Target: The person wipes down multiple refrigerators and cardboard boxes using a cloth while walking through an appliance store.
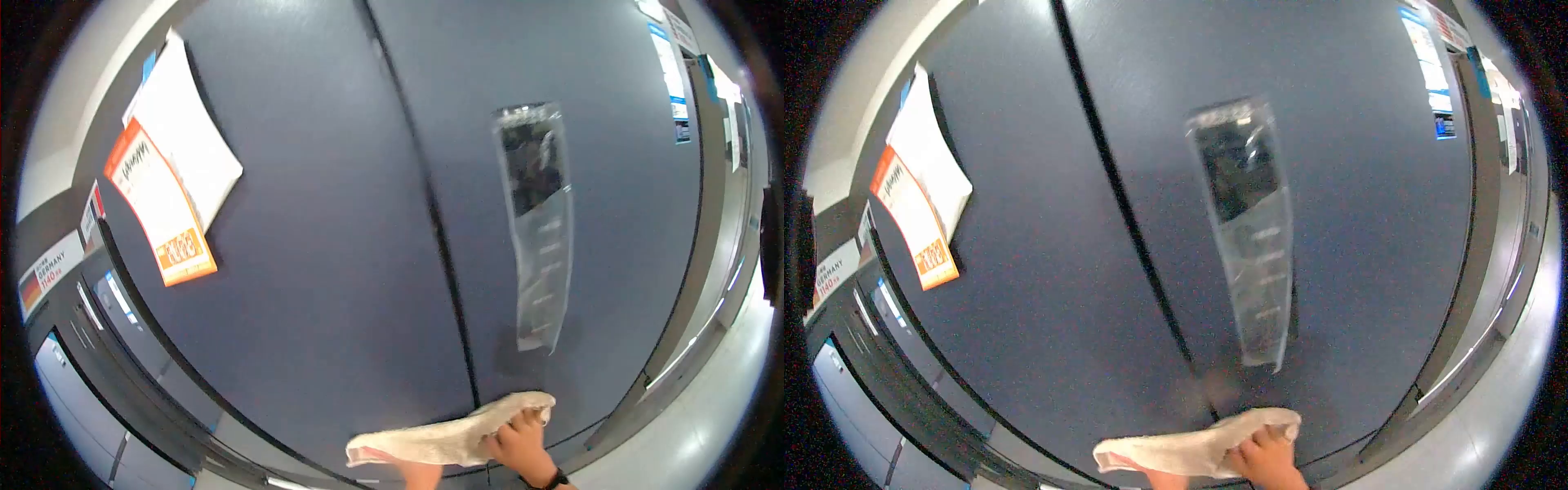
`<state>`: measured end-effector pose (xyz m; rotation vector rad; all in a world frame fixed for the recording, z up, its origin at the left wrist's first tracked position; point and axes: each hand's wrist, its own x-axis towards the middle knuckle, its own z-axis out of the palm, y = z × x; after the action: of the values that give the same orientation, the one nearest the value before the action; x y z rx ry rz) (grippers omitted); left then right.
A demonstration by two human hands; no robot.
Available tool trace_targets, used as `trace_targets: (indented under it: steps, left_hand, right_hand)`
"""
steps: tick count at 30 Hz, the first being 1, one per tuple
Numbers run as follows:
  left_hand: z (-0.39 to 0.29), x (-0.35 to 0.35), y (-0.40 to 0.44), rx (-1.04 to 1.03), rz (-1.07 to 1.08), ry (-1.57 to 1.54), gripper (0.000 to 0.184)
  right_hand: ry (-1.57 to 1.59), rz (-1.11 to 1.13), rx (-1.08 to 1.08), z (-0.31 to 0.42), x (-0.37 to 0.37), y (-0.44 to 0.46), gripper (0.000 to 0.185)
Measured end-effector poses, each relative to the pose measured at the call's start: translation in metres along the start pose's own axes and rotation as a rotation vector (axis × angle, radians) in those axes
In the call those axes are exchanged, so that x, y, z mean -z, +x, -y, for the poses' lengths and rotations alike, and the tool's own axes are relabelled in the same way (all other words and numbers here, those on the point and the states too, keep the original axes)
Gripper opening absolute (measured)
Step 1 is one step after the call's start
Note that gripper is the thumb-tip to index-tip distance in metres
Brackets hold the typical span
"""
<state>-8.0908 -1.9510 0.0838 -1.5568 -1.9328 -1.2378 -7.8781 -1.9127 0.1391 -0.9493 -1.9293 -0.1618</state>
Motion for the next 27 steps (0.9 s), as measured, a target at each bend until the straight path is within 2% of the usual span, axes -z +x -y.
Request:
trace_targets:
  steps: [1,2,3,5,6,9,12,14,15,17,19,21,24,27]
  left_hand:
    - [-0.023,0.002,0.007,-0.001,-0.002,-0.008,0.084]
    - [-0.046,0.007,0.02,-0.013,-0.005,-0.006,0.087]
    - [-0.069,0.013,0.035,-0.029,-0.007,0.007,0.091]
    - [-0.113,0.021,0.069,-0.066,-0.025,0.029,0.097]
    - [-0.134,0.025,0.083,-0.087,-0.039,0.028,0.1]
    - [-0.188,0.036,0.104,-0.134,-0.019,0.043,0.105]
    - [-0.204,0.018,0.088,-0.04,0.032,-0.007,0.101]
    - [-0.208,0.017,0.084,-0.109,0.078,0.077,0.099]
    - [-0.21,0.025,0.094,-0.076,0.102,0.094,0.094]
    - [-0.232,0.057,0.127,-0.333,-0.002,0.173,0.085]
    - [-0.255,0.076,0.159,-0.338,-0.157,0.084,0.075]
    - [-0.264,0.081,0.18,-0.327,-0.256,-0.002,0.071]
    - [-0.275,0.077,0.172,-0.331,-0.266,0.071,0.081]
    - [-0.248,0.037,0.132,-0.271,-0.193,0.174,0.087]
  right_hand:
    - [0.013,0.02,-0.042,-0.013,0.016,0.0,0.022]
    - [-0.143,-0.114,-0.013,-0.029,0.028,0.009,0.015]
    - [-0.12,-0.063,-0.078,-0.041,0.046,0.014,0.017]
    - [-0.135,-0.114,-0.114,-0.053,0.085,0.045,0.023]
    - [-0.116,-0.243,-0.047,-0.065,0.093,0.059,0.023]
    - [-0.059,-0.213,-0.007,-0.057,0.135,0.092,0.025]
    - [-0.092,-0.076,0.074,-0.063,0.143,0.08,0.019]
    - [-0.102,-0.015,0.096,-0.08,0.143,0.065,0.014]
    - [-0.121,-0.007,0.13,-0.087,0.154,0.065,0.015]
    - [-0.154,0.006,0.202,-0.1,0.181,0.084,0.015]
    - [-0.071,-0.137,0.259,-0.111,0.201,0.11,0.021]
    - [-0.09,-0.062,0.216,-0.104,0.237,0.139,0.023]
    - [-0.029,-0.146,0.284,-0.112,0.234,0.13,0.023]
    - [-0.101,-0.017,0.277,-0.135,0.213,0.084,0.026]
